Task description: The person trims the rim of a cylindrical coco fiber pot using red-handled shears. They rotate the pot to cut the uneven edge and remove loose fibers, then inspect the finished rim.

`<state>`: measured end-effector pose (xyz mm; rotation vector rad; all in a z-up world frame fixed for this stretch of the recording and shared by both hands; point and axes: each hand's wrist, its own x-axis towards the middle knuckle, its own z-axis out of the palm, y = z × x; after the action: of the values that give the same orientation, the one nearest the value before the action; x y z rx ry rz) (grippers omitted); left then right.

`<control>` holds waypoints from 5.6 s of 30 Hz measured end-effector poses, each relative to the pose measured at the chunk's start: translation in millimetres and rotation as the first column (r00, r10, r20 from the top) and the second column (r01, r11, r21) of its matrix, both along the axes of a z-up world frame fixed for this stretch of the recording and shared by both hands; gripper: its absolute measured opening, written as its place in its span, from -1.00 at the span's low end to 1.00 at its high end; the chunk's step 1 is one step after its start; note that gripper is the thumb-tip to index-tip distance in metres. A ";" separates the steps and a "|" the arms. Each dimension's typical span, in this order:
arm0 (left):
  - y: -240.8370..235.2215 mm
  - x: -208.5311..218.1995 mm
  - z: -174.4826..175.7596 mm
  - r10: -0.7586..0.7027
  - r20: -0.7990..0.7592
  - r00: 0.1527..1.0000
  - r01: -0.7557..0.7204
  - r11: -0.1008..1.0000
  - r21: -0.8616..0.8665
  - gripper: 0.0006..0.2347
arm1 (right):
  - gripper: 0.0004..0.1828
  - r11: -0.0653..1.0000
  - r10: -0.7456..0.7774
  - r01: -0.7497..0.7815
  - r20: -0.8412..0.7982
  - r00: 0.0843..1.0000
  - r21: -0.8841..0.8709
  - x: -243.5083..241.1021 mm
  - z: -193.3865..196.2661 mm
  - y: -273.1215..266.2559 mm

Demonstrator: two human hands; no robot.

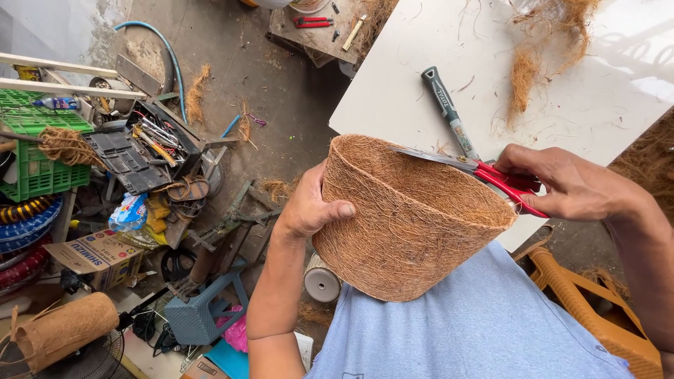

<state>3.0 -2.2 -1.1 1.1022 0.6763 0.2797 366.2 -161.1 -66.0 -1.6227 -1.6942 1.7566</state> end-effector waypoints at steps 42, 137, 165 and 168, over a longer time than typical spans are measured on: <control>0.4 10.0 -2.4 -0.076 0.035 0.997 0.074 0.996 0.041 -0.29 | -0.74 0.988 -0.114 0.116 -0.025 0.993 0.106 -10.4 -2.5 -4.4; -28.0 -22.9 -36.9 0.107 0.131 0.986 -0.125 0.983 0.136 -0.27 | -0.60 0.999 -0.008 0.004 -0.079 0.997 -0.050 34.9 27.1 4.0; -20.8 -17.4 -37.3 0.117 0.150 0.982 -0.118 0.993 -0.001 -0.31 | -0.58 0.996 -0.086 0.082 -0.186 0.979 -0.027 41.3 13.9 3.4; -19.7 -15.8 -35.9 0.113 0.191 0.975 -0.109 0.994 -0.029 -0.35 | -0.59 0.990 -0.104 0.095 -0.086 0.991 -0.105 36.5 22.7 9.2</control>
<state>-12.8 -21.9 -37.0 1.0063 0.5670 0.4693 402.7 -151.8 -43.4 -1.6112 -1.4808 1.8644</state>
